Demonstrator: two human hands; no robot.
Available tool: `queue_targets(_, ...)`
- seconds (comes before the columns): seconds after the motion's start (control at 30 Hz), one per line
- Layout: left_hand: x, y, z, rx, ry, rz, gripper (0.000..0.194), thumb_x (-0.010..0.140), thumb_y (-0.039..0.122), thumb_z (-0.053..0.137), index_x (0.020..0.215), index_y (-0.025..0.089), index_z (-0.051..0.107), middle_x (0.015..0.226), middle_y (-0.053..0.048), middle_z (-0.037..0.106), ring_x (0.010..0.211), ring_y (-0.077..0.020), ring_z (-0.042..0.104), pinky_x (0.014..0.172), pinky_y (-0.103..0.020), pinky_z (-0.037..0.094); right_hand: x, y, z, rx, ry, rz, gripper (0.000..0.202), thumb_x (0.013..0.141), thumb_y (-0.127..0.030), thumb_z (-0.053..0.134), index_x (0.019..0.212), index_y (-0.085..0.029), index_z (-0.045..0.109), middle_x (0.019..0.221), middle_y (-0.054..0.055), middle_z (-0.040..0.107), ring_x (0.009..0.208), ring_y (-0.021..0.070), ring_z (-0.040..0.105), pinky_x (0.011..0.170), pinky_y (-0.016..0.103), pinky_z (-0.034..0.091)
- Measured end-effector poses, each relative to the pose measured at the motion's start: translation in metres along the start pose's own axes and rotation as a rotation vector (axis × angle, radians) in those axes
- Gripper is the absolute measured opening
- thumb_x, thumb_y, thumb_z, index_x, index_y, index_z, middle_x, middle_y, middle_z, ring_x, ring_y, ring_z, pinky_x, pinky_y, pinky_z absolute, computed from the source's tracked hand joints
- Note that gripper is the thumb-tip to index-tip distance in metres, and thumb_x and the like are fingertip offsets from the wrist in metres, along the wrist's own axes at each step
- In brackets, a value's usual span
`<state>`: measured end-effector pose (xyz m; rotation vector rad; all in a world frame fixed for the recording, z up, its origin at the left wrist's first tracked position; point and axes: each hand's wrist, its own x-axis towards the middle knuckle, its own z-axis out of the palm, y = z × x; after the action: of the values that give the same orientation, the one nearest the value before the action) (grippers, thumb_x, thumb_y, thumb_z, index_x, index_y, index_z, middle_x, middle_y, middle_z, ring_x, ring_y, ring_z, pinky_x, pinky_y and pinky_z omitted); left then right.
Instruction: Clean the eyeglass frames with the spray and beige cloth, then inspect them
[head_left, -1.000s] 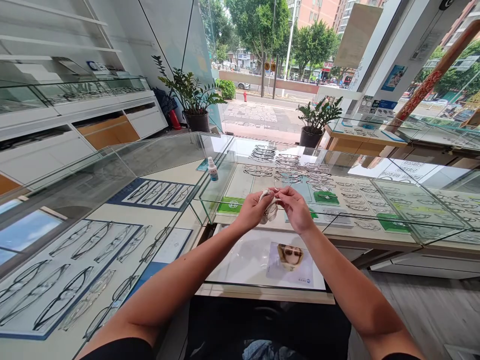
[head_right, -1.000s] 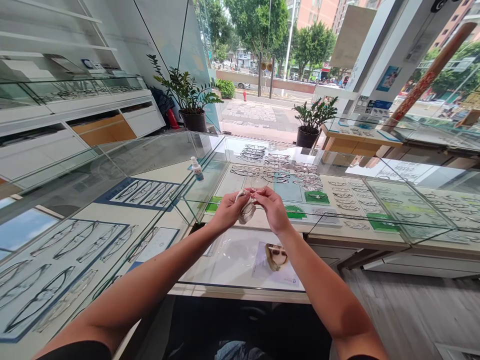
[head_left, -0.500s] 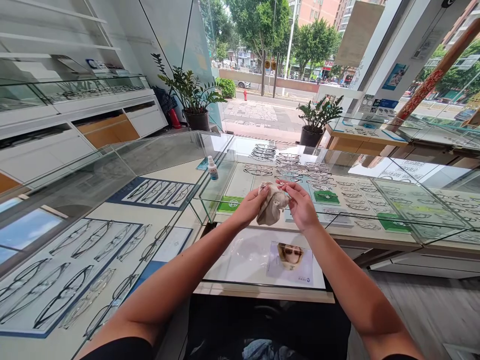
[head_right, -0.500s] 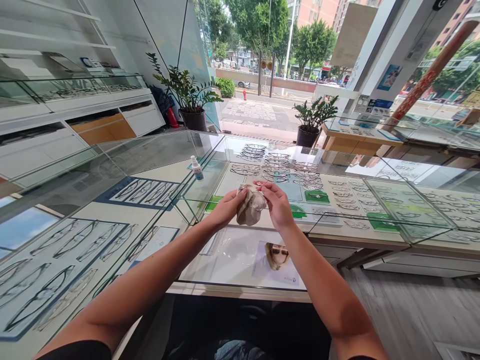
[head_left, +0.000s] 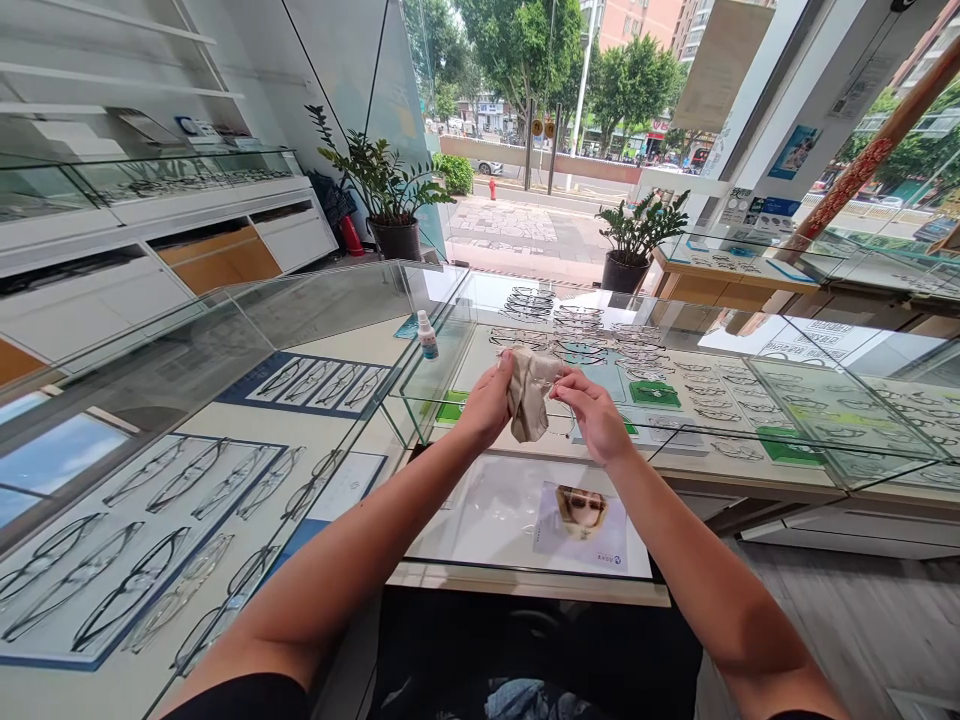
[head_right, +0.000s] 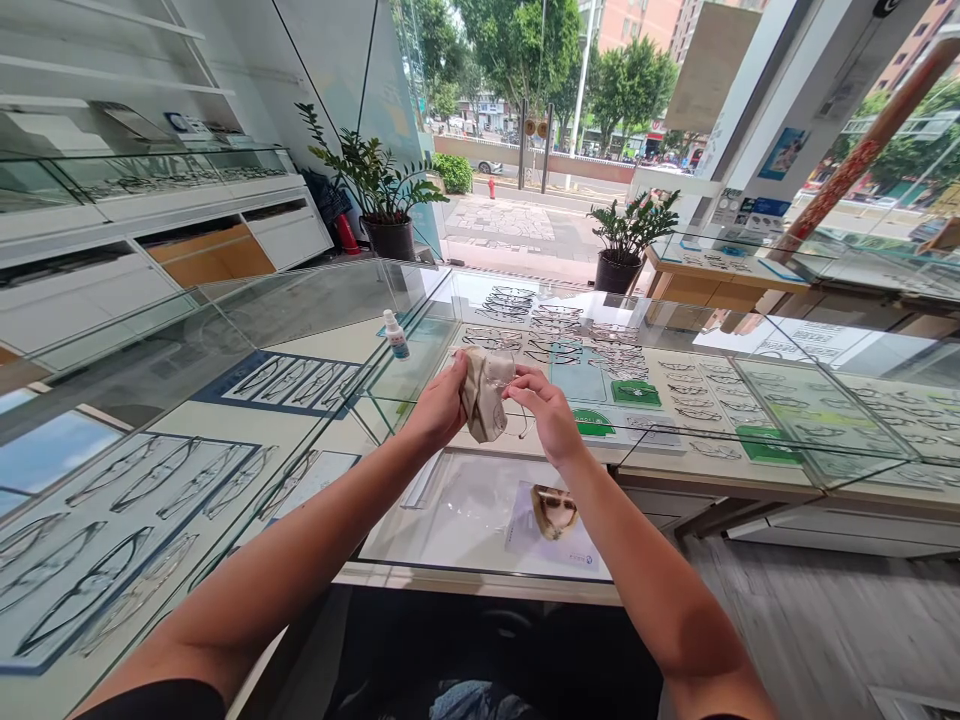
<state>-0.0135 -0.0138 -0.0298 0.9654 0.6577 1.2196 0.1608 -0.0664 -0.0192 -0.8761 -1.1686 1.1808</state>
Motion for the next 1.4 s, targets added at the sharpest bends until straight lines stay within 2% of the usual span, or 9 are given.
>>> queue_targets(0.13,-0.0047,0.0027,0.0021,0.07,-0.045,0.009,0.076,0.073,0.089,0.085,0.089,0.016,0.072,0.075,-0.003,0.074,0.074,-0.0192,0.07,0.066,-0.028,0.054,-0.0006,0.0014,0.0014,-0.02,-0.04,0.037,0.019,0.082,-0.044,0.083,0.075,-0.026,0.082,0.104,0.003,0.071,0.105,0.0232,0.065,0.106,0.037,0.05)
queue_targets(0.2,-0.0062,0.0039,0.003,0.1,-0.077,0.02,0.073,0.073,0.086,0.088,0.085,0.016,0.07,0.071,-0.001,0.071,0.066,-0.0144,0.063,0.062,-0.026,0.05,-0.0013,0.0016,0.0023,-0.018,-0.045,0.045,0.018,0.082,-0.044,0.084,0.076,-0.027,0.081,0.094,0.002,0.07,0.097,0.022,0.063,0.101,0.037,0.051)
queue_targets(0.43,-0.0055,0.0082,0.0034,0.116,-0.106,0.006,0.072,0.062,0.076,0.099,0.082,0.013,0.071,0.07,-0.001,0.069,0.061,-0.0114,0.059,0.061,-0.025,0.048,-0.0013,-0.001,0.0012,0.049,-0.047,0.079,0.021,0.079,-0.044,0.086,0.074,-0.025,0.078,0.082,0.001,0.069,0.084,0.0194,0.059,0.088,0.035,0.049)
queue_targets(0.63,-0.0062,0.0067,0.003,0.105,-0.117,-0.049,0.068,0.062,0.065,0.104,0.094,0.011,0.076,0.082,-0.006,0.078,0.071,-0.0171,0.069,0.068,-0.028,0.055,-0.0001,-0.0029,-0.0001,0.07,-0.029,0.082,0.024,0.078,-0.045,0.085,0.072,-0.023,0.076,0.08,0.001,0.067,0.08,0.0182,0.056,0.081,0.034,0.048)
queue_targets(0.8,-0.0057,0.0041,0.0012,0.101,-0.127,-0.062,0.07,0.064,0.067,0.103,0.098,0.011,0.076,0.086,-0.007,0.08,0.074,-0.0174,0.071,0.07,-0.028,0.056,0.0003,-0.0034,0.0008,0.104,-0.006,0.11,0.025,0.075,-0.045,0.087,0.073,-0.023,0.076,0.08,0.0,0.066,0.079,0.0172,0.055,0.078,0.032,0.046)
queue_targets(0.93,-0.0068,0.0058,0.0004,0.139,-0.14,-0.061,0.067,0.064,0.059,0.105,0.103,0.011,0.078,0.089,-0.006,0.081,0.076,-0.0179,0.072,0.072,-0.029,0.057,0.0001,-0.0039,0.001,0.107,-0.006,0.127,0.026,0.074,-0.045,0.087,0.072,-0.022,0.075,0.079,0.0,0.065,0.079,0.0164,0.053,0.077,0.032,0.045)
queue_targets(1.13,-0.007,0.007,0.0014,0.129,-0.147,-0.054,0.065,0.059,0.054,0.109,0.099,0.011,0.08,0.09,-0.008,0.081,0.077,-0.0179,0.072,0.073,-0.029,0.058,-0.0003,-0.0024,0.0021,0.101,-0.02,0.159,0.026,0.072,-0.044,0.087,0.071,-0.022,0.074,0.079,0.0,0.065,0.081,0.017,0.053,0.079,0.033,0.043)
queue_targets(1.4,-0.0075,0.0071,0.0028,0.091,-0.154,-0.037,0.067,0.052,0.039,0.112,0.104,0.012,0.079,0.09,-0.007,0.082,0.077,-0.0194,0.074,0.07,-0.027,0.059,0.0003,0.0004,0.0012,0.09,-0.02,0.131,0.024,0.073,-0.043,0.087,0.073,-0.022,0.077,0.087,0.001,0.066,0.086,0.0171,0.055,0.082,0.032,0.045)
